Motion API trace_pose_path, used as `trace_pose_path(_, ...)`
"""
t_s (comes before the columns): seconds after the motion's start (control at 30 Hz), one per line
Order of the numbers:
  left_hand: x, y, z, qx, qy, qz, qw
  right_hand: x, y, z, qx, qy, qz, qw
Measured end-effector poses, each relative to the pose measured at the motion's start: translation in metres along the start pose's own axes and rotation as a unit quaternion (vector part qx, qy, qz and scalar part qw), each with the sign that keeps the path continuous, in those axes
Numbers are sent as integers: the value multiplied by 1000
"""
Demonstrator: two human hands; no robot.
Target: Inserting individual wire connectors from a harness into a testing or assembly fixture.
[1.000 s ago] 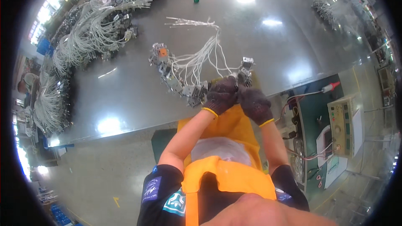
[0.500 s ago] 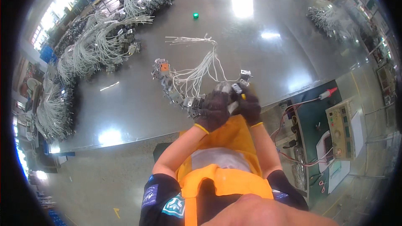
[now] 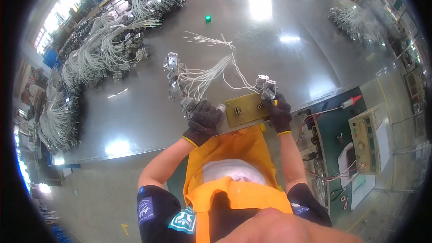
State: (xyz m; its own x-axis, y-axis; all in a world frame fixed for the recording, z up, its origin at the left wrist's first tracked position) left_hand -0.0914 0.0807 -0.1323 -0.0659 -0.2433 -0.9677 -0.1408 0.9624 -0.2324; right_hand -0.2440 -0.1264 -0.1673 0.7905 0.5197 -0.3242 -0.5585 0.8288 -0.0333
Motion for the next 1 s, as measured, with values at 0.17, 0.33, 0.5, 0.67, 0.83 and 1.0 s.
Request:
trace_pose_path(0.17,0,-26,-12,-62,137,-83,985,8,5,7,-78,3,-28,997)
trace_pose_path(0.33,-29,5,-21,-31,103,-192,976,10,20,31,21,-3,25,999)
trace_pose_path(0.5,-14,17,-19,-7,191,35,981,66,39,69,-223,17,100,970)
trace_pose_path(0.67,-3,36,-24,58,169,-62,982,89,4,23,40,48,116,991)
trace_pose_path(0.83,5,55,-19,-14,246,-108,963,141,25,17,61,-90,285,952)
trace_pose_path(1.0,-18,57,-22,-26,289,-184,939,145,29,51,-273,38,251,928)
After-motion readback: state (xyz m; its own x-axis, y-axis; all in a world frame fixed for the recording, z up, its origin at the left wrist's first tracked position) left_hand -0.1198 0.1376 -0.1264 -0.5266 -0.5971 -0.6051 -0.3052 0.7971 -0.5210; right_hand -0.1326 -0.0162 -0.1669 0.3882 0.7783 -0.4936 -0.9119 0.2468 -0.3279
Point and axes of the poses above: each hand's wrist, its own y-axis away from the middle knuckle, its own x-axis out of the palm, z = x × y, the point moved 8 cm from there along -y, towards the middle knuckle, and after that the axes turned 3 degrees about y, right-handed, at the moved point
